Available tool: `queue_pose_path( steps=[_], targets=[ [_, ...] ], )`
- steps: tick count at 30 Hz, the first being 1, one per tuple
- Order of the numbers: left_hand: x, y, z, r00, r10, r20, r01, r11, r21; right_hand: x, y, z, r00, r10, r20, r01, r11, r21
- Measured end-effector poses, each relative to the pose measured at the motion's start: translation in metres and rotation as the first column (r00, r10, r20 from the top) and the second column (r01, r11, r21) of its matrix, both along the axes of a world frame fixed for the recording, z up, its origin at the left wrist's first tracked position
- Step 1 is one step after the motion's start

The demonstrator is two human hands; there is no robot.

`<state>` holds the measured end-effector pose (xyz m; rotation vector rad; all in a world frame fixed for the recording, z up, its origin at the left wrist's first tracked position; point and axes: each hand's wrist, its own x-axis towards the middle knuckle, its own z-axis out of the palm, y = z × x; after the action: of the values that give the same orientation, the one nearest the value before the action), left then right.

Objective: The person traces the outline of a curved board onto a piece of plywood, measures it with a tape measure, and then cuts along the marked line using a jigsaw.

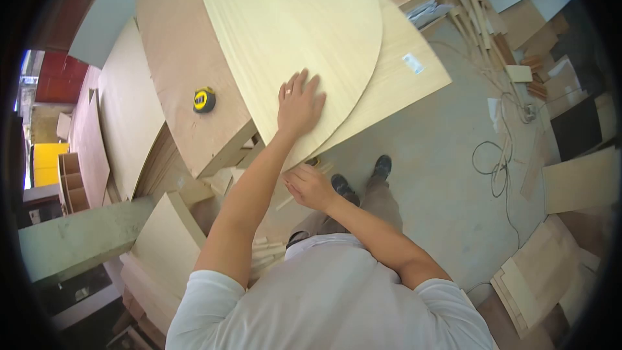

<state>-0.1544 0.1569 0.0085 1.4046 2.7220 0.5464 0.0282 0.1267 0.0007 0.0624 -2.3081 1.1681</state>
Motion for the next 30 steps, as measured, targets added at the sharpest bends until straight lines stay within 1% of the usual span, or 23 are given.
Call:
queue_pose_path(
  steps=[1,3,4,6,7,8,11,13,14,17,18,19,21,24,26,29,30],
  targets=[
    [0.001,-0.004,0.0,1.0,-0.016,-0.005,0.016,1.0,0.01,-0.002,0.01,0.005,1.0,0.0,0.001,0.0,1.0,-0.013],
    [0.01,-0.018,-0.002,0.998,-0.066,-0.024,0.067,0.997,0.043,0.013,0.046,0.016,0.986,-0.13,0.107,0.127,0.991,0.033],
    [0.019,-0.026,0.007,0.995,-0.093,-0.022,0.094,0.995,0.025,0.023,0.068,0.02,0.968,-0.196,0.154,0.19,0.98,0.055],
    [0.035,-0.041,0.019,0.992,-0.122,-0.01,0.122,0.992,-0.004,0.035,0.105,0.026,0.914,-0.382,0.138,0.379,0.924,0.052],
    [0.043,-0.047,0.022,0.993,-0.121,0.004,0.121,0.992,-0.019,0.042,0.125,0.024,0.882,-0.424,0.205,0.425,0.904,0.044],
    [0.051,-0.052,0.025,0.994,-0.109,-0.003,0.108,0.993,-0.04,0.044,0.145,0.02,0.845,-0.46,0.273,0.469,0.883,0.035],
    [0.059,-0.061,0.029,0.997,-0.081,-0.005,0.08,0.991,-0.108,0.025,0.205,0.016,0.788,-0.556,0.265,0.578,0.816,-0.006],
    [0.054,-0.064,0.034,0.998,-0.065,0.021,0.067,0.987,-0.147,-0.002,0.243,0.029,0.714,-0.563,0.416,0.627,0.779,-0.021],
    [0.047,-0.067,0.041,0.993,-0.09,0.082,0.102,0.983,-0.151,-0.017,0.263,0.034,0.674,-0.556,0.486,0.647,0.762,-0.026],
    [-0.012,-0.079,0.044,0.986,0.163,0.024,-0.158,0.979,-0.132,-0.064,0.322,0.029,0.578,-0.592,0.562,0.653,0.748,0.117],
    [-0.048,-0.087,0.026,0.942,0.334,-0.038,-0.336,0.941,-0.041,-0.08,0.342,0.022,0.575,-0.601,0.555,0.646,0.75,0.144],
    [-0.086,-0.095,0.01,0.861,0.502,-0.081,-0.499,0.865,0.058,-0.096,0.362,0.011,0.575,-0.608,0.548,0.635,0.754,0.17],
    [-0.137,-0.105,0.02,0.664,0.742,-0.092,-0.746,0.665,-0.032,-0.124,0.391,0.003,0.577,-0.6,0.554,0.61,0.768,0.195],
    [-0.165,-0.125,-0.002,0.632,0.763,-0.136,-0.775,0.618,-0.133,-0.177,0.432,0.01,0.592,-0.582,0.558,0.577,0.789,0.212],
    [-0.171,-0.137,-0.007,0.623,0.777,-0.091,-0.781,0.613,-0.122,-0.216,0.456,0.01,0.589,-0.585,0.558,0.562,0.793,0.237],
    [-0.175,-0.15,-0.006,0.597,0.799,-0.069,-0.801,0.589,-0.106,-0.275,0.486,-0.001,0.649,-0.628,0.429,0.529,0.778,0.338],
    [-0.167,-0.157,-0.008,0.567,0.821,-0.066,-0.822,0.561,-0.094,-0.295,0.495,-0.002,0.654,-0.626,0.425,0.529,0.78,0.334]
  ],
)
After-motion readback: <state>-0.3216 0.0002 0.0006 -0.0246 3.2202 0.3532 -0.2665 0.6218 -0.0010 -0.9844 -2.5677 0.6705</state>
